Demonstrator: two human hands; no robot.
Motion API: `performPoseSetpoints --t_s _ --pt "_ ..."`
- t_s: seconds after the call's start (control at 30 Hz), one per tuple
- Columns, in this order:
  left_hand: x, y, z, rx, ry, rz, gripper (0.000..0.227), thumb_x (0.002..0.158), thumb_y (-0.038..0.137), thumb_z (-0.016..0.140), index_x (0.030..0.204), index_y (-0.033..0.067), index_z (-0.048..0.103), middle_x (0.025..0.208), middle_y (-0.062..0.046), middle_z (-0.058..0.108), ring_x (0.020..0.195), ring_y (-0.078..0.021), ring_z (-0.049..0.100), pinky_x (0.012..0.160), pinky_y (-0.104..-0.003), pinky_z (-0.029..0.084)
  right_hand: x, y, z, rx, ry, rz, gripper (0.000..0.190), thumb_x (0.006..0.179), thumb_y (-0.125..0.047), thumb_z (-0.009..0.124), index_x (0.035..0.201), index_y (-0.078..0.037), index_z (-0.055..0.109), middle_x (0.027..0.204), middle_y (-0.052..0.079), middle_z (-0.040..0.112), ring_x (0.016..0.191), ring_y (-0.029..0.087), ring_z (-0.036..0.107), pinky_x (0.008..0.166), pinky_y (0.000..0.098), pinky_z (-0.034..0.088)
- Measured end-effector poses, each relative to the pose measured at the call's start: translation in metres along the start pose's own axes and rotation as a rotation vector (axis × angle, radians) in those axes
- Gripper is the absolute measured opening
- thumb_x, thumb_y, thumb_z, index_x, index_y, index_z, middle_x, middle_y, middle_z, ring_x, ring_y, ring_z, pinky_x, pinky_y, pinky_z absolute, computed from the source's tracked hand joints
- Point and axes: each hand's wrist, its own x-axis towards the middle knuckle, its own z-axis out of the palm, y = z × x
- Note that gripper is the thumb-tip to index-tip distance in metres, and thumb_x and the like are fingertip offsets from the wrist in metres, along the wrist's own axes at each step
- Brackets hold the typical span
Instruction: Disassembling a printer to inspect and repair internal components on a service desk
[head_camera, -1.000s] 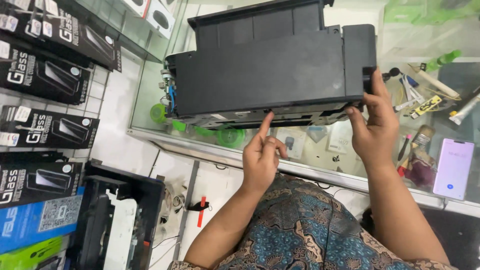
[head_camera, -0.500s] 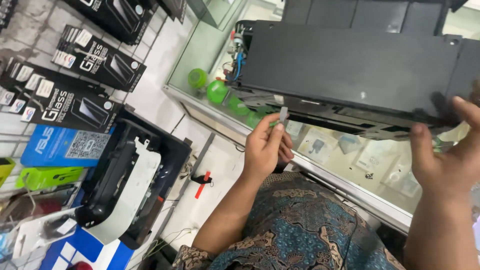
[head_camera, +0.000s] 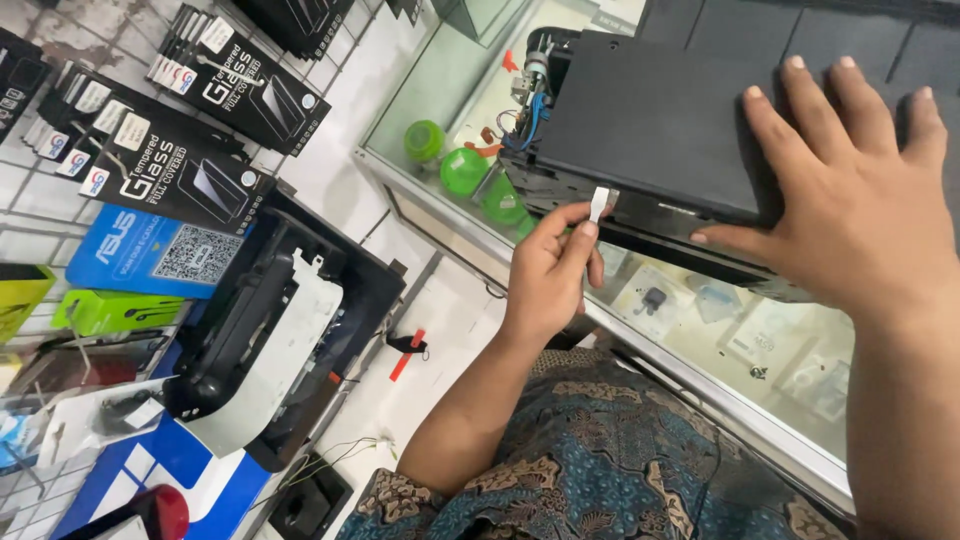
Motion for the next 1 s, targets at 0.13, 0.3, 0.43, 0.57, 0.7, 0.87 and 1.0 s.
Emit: performPoseSetpoints --t_s 0.13,0.3,0.43,0.57,0.7,0.87,1.0 --pt "0.007 -0.011 -0.004 -0.020 0.012 0.006 0.029 0.105 0.021 0.052 0.126 0.0029 0.061 0.060 -0.007 0.061 0.031 -0.0141 0.040 0.030 -0.025 0.036 -0.001 -0.001 0.001 -0.049 0.013 0.005 0.113 0.082 -0.079 0.059 0.168 -0.006 0.066 0.168 0.035 0.061 0.156 0.046 0.053 0.115 0.0631 0.040" --pt "0.006 -0.003 -0.007 0.011 0.004 -0.004 0.036 0.105 0.023 0.051 0.132 0.0014 0.059 0.061 -0.006 0.061 0.037 -0.0129 0.043 0.032 -0.027 0.042 0.003 0.003 0.000 -0.059 -0.020 0.015 0.109 0.083 -0.084 0.054 0.164 -0.012 0.066 0.164 0.027 0.062 0.150 0.042 0.056 0.113 0.0596 0.042" --pt "0.008 -0.003 -0.008 -0.001 0.012 -0.049 0.037 0.103 0.023 0.053 0.132 0.0015 0.059 0.058 -0.006 0.059 0.041 -0.0114 0.046 0.030 -0.026 0.041 0.005 0.007 0.004 -0.171 -0.017 0.012 0.110 0.079 -0.094 0.048 0.160 -0.023 0.069 0.163 0.017 0.069 0.146 0.034 0.065 0.111 0.0534 0.050" --pt "0.011 -0.006 -0.010 -0.022 0.018 0.013 0.033 0.104 0.022 0.053 0.129 0.0029 0.061 0.057 -0.007 0.057 0.039 -0.0118 0.042 0.030 -0.025 0.039 0.003 0.010 0.007 -0.191 0.002 0.005 0.113 0.081 -0.099 0.040 0.161 -0.025 0.071 0.163 0.015 0.071 0.146 0.033 0.068 0.115 0.0499 0.047" --pt "0.014 -0.007 -0.024 -0.085 0.108 -0.023 0.033 0.104 0.024 0.054 0.128 0.0023 0.062 0.057 -0.009 0.055 0.035 -0.0125 0.036 0.030 -0.025 0.033 0.003 0.010 0.012 -0.061 0.031 0.021 0.110 0.080 -0.093 0.052 0.158 -0.019 0.073 0.161 0.022 0.070 0.144 0.039 0.064 0.114 0.0521 0.045" --pt "0.020 0.000 -0.034 -0.081 0.134 -0.039 0.034 0.102 0.023 0.054 0.126 0.0005 0.062 0.055 -0.009 0.054 0.032 -0.0135 0.035 0.030 -0.024 0.030 0.001 0.014 0.020 0.066 0.102 -0.018 0.108 0.079 -0.084 0.064 0.155 -0.008 0.074 0.157 0.031 0.066 0.139 0.050 0.060 0.117 0.0542 0.050" --pt "0.026 0.030 -0.036 0.030 0.034 -0.089 0.030 0.102 0.022 0.055 0.117 0.0015 0.071 0.054 -0.007 0.053 0.035 -0.0116 0.035 0.030 -0.024 0.031 0.002 0.015 0.020 0.075 0.117 -0.011 0.107 0.077 -0.083 0.069 0.153 -0.008 0.076 0.156 0.029 0.066 0.138 0.048 0.059 0.119 0.0520 0.049"
